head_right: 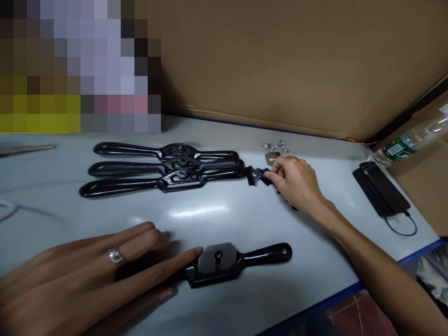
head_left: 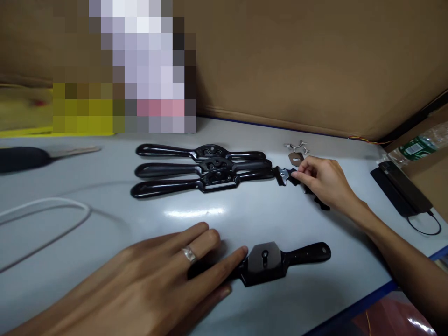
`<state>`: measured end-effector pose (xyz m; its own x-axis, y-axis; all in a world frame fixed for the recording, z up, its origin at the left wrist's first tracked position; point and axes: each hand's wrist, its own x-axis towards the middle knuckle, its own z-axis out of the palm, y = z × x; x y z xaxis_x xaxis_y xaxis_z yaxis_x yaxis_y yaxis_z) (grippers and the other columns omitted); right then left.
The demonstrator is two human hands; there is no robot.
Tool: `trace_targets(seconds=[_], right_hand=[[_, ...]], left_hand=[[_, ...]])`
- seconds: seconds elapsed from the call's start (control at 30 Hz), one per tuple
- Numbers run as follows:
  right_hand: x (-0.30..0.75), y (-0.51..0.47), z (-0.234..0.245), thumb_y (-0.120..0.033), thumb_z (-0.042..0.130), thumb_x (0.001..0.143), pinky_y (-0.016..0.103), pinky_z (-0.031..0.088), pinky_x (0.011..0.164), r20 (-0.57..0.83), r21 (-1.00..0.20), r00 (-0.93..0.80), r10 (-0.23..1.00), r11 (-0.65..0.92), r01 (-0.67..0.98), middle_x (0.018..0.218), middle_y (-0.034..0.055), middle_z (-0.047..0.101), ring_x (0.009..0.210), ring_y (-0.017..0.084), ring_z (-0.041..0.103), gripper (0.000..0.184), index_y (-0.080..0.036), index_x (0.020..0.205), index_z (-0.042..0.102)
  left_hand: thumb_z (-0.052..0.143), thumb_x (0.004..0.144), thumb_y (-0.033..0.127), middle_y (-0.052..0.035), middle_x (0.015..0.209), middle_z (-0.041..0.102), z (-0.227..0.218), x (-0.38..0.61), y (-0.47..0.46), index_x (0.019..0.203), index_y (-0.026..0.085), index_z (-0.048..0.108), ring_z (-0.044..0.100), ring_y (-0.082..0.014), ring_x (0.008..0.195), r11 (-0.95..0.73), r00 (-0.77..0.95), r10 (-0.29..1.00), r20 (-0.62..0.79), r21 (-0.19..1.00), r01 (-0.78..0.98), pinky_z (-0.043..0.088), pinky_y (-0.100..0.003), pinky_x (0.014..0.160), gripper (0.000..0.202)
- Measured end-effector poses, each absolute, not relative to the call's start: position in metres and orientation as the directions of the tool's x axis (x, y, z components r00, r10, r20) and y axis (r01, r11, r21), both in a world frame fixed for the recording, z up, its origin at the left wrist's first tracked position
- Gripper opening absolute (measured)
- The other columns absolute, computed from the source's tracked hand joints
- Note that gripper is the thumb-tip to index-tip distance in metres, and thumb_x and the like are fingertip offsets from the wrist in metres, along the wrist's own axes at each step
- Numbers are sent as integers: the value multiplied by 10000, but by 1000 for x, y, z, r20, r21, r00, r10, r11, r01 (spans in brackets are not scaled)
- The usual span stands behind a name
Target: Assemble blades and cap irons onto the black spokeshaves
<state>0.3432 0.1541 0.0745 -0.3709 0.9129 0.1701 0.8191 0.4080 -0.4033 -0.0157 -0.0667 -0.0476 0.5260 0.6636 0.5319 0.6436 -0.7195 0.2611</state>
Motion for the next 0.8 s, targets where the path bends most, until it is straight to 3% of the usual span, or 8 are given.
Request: trace_targets(seconds=[0.07, 0.13, 0.2, 0.3, 0.37, 0.6, 0.7, 0.8], right_hand=[[343, 147, 82, -254, 875, 1127, 368, 473, 724, 180, -462, -386, 905, 424, 779, 792, -1, 793, 729, 211, 701, 219, -261, 922, 797], [341, 131, 94, -258, 827, 1150, 352, 483, 706, 210, -511, -411, 887, 458, 727, 828, -1, 801, 727, 195, 689, 173, -254, 978, 814], [339, 109, 106, -262, 826, 1154, 327, 483, 681, 222, -553, -479, 849, 515, 655, 819, -18, 790, 722, 180, 687, 189, -262, 966, 818], [334, 75, 118, -170, 792, 1190, 278, 480, 660, 243, -628, -665, 706, 637, 447, 847, -31, 801, 717, 146, 691, 244, -257, 964, 814], [331, 60, 118, -126, 767, 1212, 255, 475, 652, 213, -625, -744, 633, 673, 394, 826, -38, 772, 687, 128, 670, 280, -242, 959, 794], [325, 47, 102, -88, 777, 1173, 268, 494, 682, 175, -561, -829, 532, 746, 360, 820, -6, 782, 705, 141, 701, 287, -206, 912, 773], [328, 52, 109, -157, 797, 1224, 275, 491, 644, 183, -569, -821, 541, 739, 360, 847, -8, 821, 666, 136, 690, 245, -213, 988, 835], [337, 71, 119, -216, 804, 1238, 312, 493, 633, 276, -547, -712, 645, 715, 436, 869, -8, 851, 674, 168, 714, 245, -264, 1004, 854]], left_hand=[[811, 1253, 350, -95, 1328, 866, -26, -5, -54, 1678, 277, 817, 889, -272, 1179, -717, 513, 660, 550, 256, 648, 805, -366, 968, 432], [623, 1298, 205, -85, 1234, 836, -2, 7, -41, 1710, 249, 780, 864, -263, 1085, -722, 515, 638, 573, 211, 659, 762, -376, 875, 443], [451, 1356, 222, -64, 1127, 801, 19, 18, -31, 1595, 228, 803, 821, -247, 957, -734, 532, 602, 596, 150, 663, 679, -360, 724, 425], [410, 1389, 227, -25, 1028, 765, 39, 28, -23, 1397, 206, 787, 757, -218, 836, -755, 586, 587, 558, 116, 646, 585, -380, 646, 378], [419, 1383, 202, -6, 974, 723, 45, 31, -22, 1340, 202, 776, 699, -214, 782, -755, 583, 594, 555, 134, 642, 532, -404, 629, 359], [413, 1393, 197, 10, 970, 698, 44, 32, -23, 1330, 216, 760, 672, -195, 783, -756, 565, 603, 563, 177, 631, 493, -402, 616, 354], [423, 1387, 216, -11, 1031, 740, 34, 27, -27, 1476, 212, 770, 728, -211, 843, -748, 552, 603, 576, 167, 642, 551, -391, 650, 358], [498, 1309, 150, -60, 1140, 788, 17, 18, -36, 1644, 241, 777, 797, -252, 970, -719, 523, 637, 566, 193, 667, 622, -380, 720, 445]])
